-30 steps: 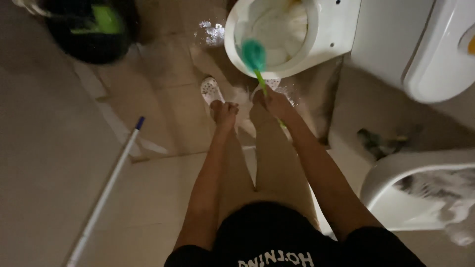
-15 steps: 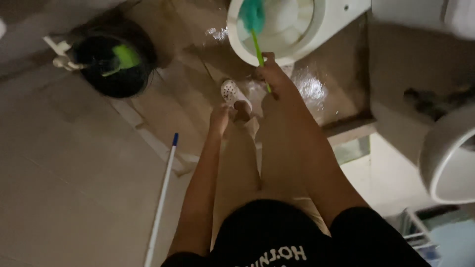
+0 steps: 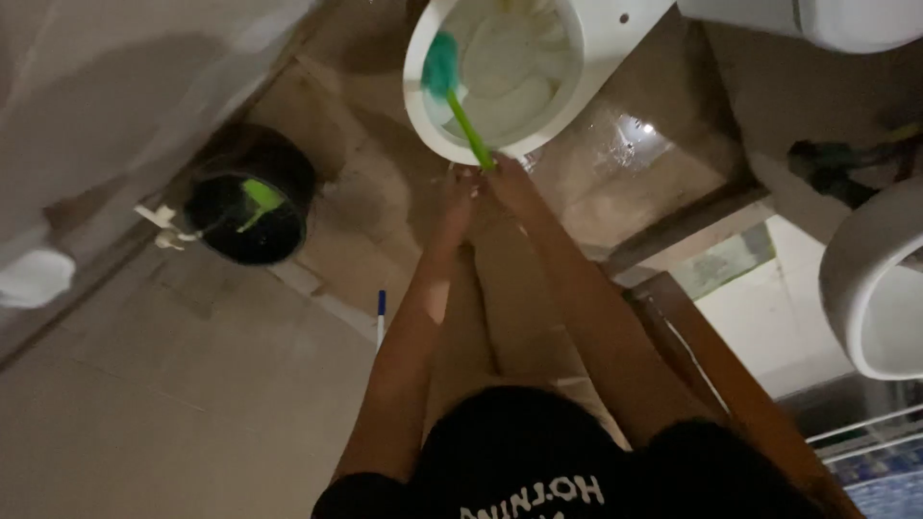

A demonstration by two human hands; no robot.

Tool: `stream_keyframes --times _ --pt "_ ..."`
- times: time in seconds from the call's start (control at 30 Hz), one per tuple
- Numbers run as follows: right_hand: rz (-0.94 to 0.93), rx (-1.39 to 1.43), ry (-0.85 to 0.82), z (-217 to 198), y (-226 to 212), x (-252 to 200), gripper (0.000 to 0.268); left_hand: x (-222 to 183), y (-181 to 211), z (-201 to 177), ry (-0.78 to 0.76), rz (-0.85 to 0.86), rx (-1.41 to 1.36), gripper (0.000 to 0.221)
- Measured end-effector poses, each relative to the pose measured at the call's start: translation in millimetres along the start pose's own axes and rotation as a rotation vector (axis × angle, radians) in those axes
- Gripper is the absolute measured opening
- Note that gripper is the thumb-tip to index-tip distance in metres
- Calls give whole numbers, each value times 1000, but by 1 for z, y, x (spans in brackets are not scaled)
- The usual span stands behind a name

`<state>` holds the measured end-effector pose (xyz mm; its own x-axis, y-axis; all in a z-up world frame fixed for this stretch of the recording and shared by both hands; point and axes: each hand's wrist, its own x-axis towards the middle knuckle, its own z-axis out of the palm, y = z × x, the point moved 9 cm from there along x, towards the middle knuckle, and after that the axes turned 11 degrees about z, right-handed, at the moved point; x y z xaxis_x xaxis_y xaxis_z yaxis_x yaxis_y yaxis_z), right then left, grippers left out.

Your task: The recorder is scrubbing the inside of a toilet bowl with a brush, pouring water from a bucket, and applying cleaning powder.

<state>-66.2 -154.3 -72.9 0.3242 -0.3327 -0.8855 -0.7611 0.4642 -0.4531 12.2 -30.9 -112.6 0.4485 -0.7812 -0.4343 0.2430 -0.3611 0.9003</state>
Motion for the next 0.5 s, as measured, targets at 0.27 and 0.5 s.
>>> stream_keyframes --times 0.27,0.5 --pt "106 210 194 -24 -181 -120 48 31 -28 -49 168 -287 -101 19" --pt "166 447 213 -22 50 133 55 52 -18 -30 -128 -250 -189 54"
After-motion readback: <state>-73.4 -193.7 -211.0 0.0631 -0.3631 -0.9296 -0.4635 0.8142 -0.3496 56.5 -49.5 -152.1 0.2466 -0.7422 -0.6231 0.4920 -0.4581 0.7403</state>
